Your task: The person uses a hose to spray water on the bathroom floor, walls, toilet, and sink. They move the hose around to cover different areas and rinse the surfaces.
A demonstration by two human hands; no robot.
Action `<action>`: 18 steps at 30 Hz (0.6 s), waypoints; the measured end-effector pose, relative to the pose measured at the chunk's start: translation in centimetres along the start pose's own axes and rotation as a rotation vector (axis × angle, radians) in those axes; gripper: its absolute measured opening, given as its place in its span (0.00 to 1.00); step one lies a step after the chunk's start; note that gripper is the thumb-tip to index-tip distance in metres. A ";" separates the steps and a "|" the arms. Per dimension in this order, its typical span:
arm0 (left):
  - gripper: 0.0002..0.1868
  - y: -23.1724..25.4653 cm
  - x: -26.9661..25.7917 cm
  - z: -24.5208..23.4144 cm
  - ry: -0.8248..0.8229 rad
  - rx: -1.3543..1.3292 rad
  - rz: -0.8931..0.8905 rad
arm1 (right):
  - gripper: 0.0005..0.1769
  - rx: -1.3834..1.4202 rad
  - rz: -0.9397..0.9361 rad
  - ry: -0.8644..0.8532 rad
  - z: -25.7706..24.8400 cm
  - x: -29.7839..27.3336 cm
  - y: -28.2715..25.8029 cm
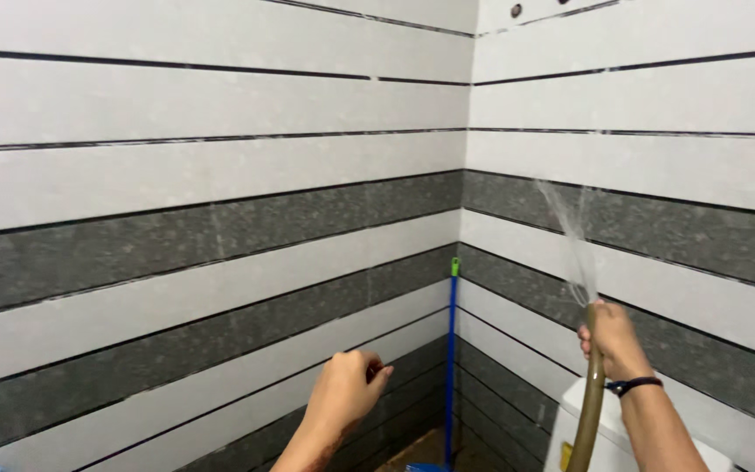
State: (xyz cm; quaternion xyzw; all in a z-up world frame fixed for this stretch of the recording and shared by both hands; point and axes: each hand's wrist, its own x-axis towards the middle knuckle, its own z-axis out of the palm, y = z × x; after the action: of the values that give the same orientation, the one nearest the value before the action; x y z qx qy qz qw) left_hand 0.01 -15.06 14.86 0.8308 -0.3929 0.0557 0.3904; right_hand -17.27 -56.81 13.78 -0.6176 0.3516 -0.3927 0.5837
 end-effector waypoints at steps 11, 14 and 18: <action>0.14 5.3 2.1 4.8 -0.079 -0.060 0.127 | 0.17 -0.027 0.172 0.046 -8.7 1.3 2.1; 0.14 5.9 2.4 5.5 -0.090 -0.074 0.146 | 0.18 -0.080 0.232 0.024 -8.6 1.9 3.4; 0.14 5.6 2.5 6.0 -0.099 -0.080 0.141 | 0.19 -0.101 0.287 -0.002 -8.3 3.0 6.7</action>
State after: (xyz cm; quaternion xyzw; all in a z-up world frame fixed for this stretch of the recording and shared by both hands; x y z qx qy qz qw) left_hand -3.46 -22.94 15.16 0.7865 -0.4710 0.0263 0.3985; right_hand -23.18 -63.65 7.43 -0.5901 0.4548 -0.2863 0.6025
